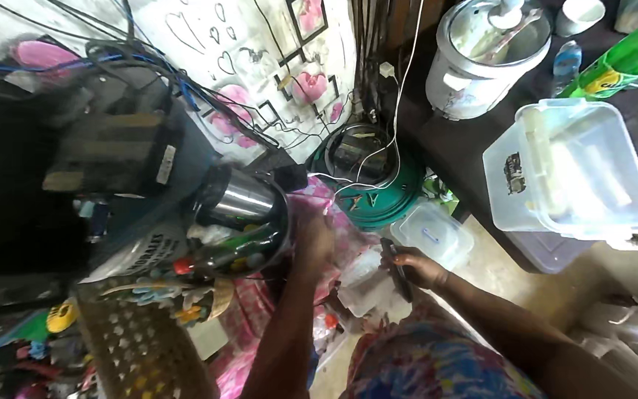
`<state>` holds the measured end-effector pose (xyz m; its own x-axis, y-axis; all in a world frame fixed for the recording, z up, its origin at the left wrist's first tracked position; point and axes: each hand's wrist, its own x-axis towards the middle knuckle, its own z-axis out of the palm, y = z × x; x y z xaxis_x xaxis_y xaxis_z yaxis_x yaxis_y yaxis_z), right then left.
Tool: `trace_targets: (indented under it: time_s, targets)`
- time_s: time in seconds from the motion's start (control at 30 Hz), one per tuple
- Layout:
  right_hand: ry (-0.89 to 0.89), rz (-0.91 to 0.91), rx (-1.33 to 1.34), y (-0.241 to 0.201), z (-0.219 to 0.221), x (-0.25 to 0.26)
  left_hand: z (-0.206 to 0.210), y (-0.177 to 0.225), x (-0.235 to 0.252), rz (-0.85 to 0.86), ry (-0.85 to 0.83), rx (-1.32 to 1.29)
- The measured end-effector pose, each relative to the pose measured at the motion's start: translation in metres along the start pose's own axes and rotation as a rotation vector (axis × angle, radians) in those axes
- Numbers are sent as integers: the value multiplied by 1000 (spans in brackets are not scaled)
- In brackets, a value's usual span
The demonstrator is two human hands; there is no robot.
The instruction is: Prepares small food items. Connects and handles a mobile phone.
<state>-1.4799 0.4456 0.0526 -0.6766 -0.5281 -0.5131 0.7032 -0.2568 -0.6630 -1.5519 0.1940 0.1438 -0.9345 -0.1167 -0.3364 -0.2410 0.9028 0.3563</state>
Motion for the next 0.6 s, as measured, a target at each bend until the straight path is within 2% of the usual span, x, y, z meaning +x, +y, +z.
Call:
trace_targets:
  time_s: [0.07,0.2,0.33,0.43,0.6]
  targets:
    - [-138,12,153,0,-10,-5,5,5,24,-71,16,100]
    - [-548,-50,426,3,-21,-11,10,27,36,-218,-36,235]
    - [-757,-68,512,1,-23,-9,17,10,54,-100,-29,284]
    - [-788,-29,429,-15,-21,-12,16,-4,59,9,-24,223]
    - [-766,-130,109,-40,-13,-22,33,-14,61,4,76,118]
